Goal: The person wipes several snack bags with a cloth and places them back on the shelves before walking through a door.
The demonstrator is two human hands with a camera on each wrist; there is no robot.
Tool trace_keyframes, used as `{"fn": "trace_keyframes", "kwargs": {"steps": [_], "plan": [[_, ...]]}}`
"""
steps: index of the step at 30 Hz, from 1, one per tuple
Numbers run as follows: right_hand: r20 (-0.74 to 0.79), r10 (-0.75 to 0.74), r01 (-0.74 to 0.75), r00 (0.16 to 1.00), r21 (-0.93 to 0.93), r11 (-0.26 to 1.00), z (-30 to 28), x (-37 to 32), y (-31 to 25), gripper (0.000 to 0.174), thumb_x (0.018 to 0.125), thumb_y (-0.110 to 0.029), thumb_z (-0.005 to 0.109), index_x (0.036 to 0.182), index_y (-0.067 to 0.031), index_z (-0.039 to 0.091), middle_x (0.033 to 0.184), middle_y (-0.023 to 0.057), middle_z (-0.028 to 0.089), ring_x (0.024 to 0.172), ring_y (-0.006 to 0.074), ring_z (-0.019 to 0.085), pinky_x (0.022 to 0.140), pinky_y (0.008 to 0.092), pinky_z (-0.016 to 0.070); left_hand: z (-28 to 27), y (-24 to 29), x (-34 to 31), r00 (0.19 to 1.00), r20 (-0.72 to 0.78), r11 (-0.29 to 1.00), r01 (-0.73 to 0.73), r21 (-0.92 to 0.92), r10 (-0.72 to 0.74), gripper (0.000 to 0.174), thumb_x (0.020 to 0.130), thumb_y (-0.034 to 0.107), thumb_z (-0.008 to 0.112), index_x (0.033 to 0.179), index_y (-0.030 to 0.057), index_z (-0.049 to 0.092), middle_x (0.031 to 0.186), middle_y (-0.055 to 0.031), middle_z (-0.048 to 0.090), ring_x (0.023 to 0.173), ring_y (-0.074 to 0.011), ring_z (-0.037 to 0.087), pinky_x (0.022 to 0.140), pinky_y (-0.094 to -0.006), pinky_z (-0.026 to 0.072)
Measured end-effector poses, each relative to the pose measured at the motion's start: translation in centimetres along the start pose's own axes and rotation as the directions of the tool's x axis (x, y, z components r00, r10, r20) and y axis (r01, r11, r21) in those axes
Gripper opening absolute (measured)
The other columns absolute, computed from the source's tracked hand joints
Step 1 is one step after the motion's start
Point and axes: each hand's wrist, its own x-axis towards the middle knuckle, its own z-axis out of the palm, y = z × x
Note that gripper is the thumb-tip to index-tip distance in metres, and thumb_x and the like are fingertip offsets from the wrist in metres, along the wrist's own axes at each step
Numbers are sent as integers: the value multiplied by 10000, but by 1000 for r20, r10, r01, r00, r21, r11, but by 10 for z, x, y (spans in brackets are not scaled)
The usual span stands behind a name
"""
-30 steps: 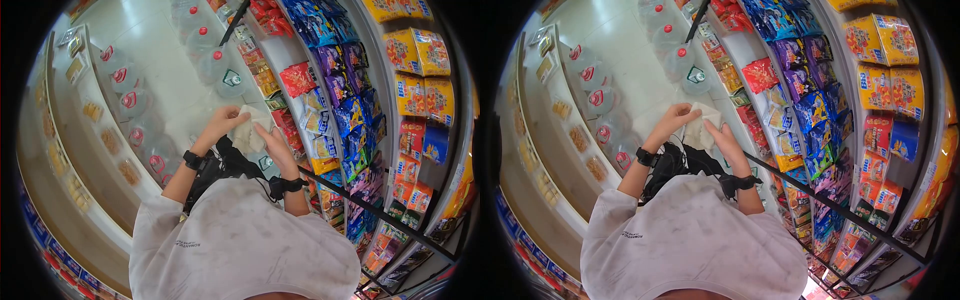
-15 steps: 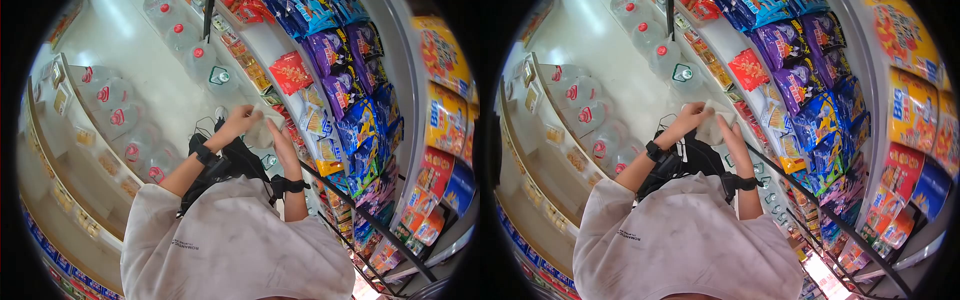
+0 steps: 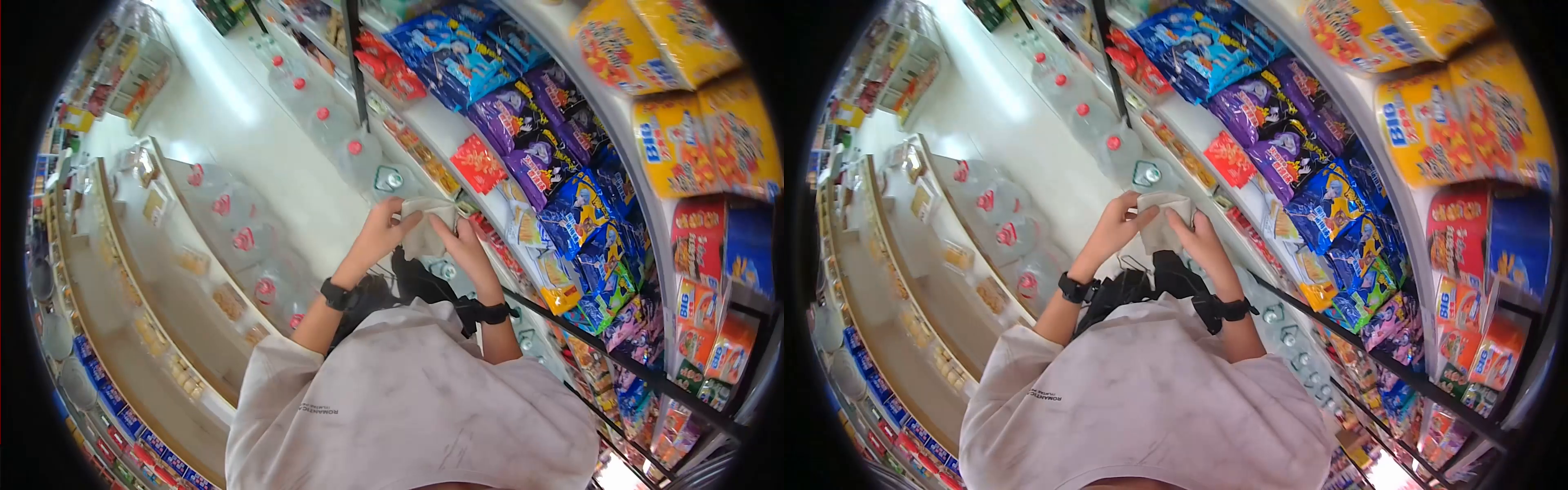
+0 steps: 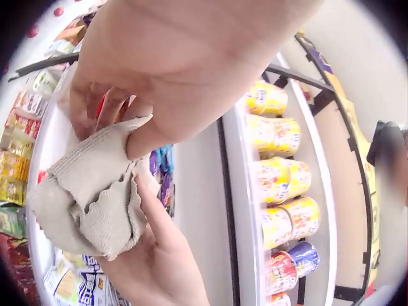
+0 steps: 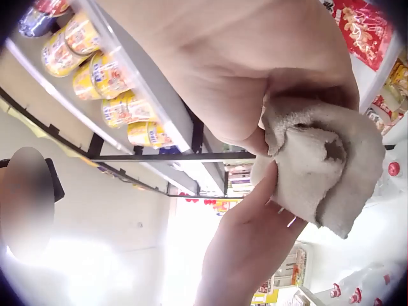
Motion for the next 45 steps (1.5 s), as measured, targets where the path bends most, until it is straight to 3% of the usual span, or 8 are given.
{"fn": "trace_keyframes", "kwargs": {"steps": [4, 9, 10, 15, 21, 27, 35, 45], "plan": [[69, -214, 218, 974, -55, 974, 30, -19, -14, 453, 973, -345, 672, 1201, 43, 626, 1012, 52, 679, 831, 95, 594, 726, 268, 491, -36, 15, -66, 982, -178, 996, -48, 76, 61, 279, 994, 188, 604, 1143, -39, 670, 822, -19, 661, 733, -81, 551, 644, -281, 467], [274, -317, 333, 908, -13, 943, 96, -41, -27, 377, 946, -280, 718, 1164, 20, 650, 932, 14, 656, 747, 51, 550, 637, 242, 453, -89, -11, -161, 913, -408, 999, -1, -45, -17, 341, 1008, 229, 609, 1152, -76, 661, 985, -47, 716, 896, -79, 591, 791, -286, 506], [347, -333, 349, 877, 18, 937, 111, -44, -32, 353, 940, -260, 726, 1152, 14, 658, 916, 1, 648, 738, 41, 537, 621, 235, 440, -89, 10, -184, 897, -437, 968, -160, -195, 60, 334, 975, 220, 659, 1172, -49, 671, 983, -44, 718, 901, -89, 612, 772, -283, 519], [631, -317, 397, 708, 15, 918, 181, -61, -47, 322, 929, -223, 740, 1136, 12, 666, 914, -26, 644, 754, 35, 526, 622, 218, 427, -103, 10, -267, 859, -511, 991, -90, -99, 27, 580, 889, 170, 781, 1378, -21, 533, 1209, -43, 658, 1003, -101, 632, 878, -285, 529], [861, -243, 535, 448, -40, 844, 226, -92, -76, 302, 951, -206, 707, 1172, -6, 662, 1124, 59, 644, 980, 126, 618, 764, 259, 515, -77, 39, -340, 764, -645, 996, -31, -83, -30, 548, 863, 202, 779, 1320, -17, 571, 1091, -109, 707, 957, -153, 679, 783, -314, 561], [984, -169, 563, 57, 108, 819, 245, -110, -91, 325, 977, -176, 665, 1266, -30, 636, 1134, 55, 636, 1017, 130, 630, 865, 289, 551, -33, 24, -373, 271, -963, 1000, 0, 3, 2, 470, 860, 117, 749, 1288, -19, 612, 1087, -113, 721, 974, -145, 674, 840, -308, 544], [993, -116, 432, -24, 115, 895, 248, -121, -75, 314, 957, -122, 679, 1257, -43, 633, 829, -27, 608, 812, 61, 586, 853, 268, 525, 44, 14, -411, -279, -947, 987, -36, -158, -162, 323, 857, 123, 754, 1116, -45, 658, 1033, -112, 728, 900, -146, 675, 813, -306, 535], [953, 83, 449, -291, 59, 891, 252, -237, -4, 531, 826, 53, 625, 1343, -52, 564, 690, -56, 514, 713, 33, 512, 931, 265, 479, 158, 19, -464, -136, -960, 965, -136, -225, -243, 439, 846, 106, 770, 1242, -25, 634, 1095, -76, 724, 969, -128, 671, 844, -293, 531]]}}
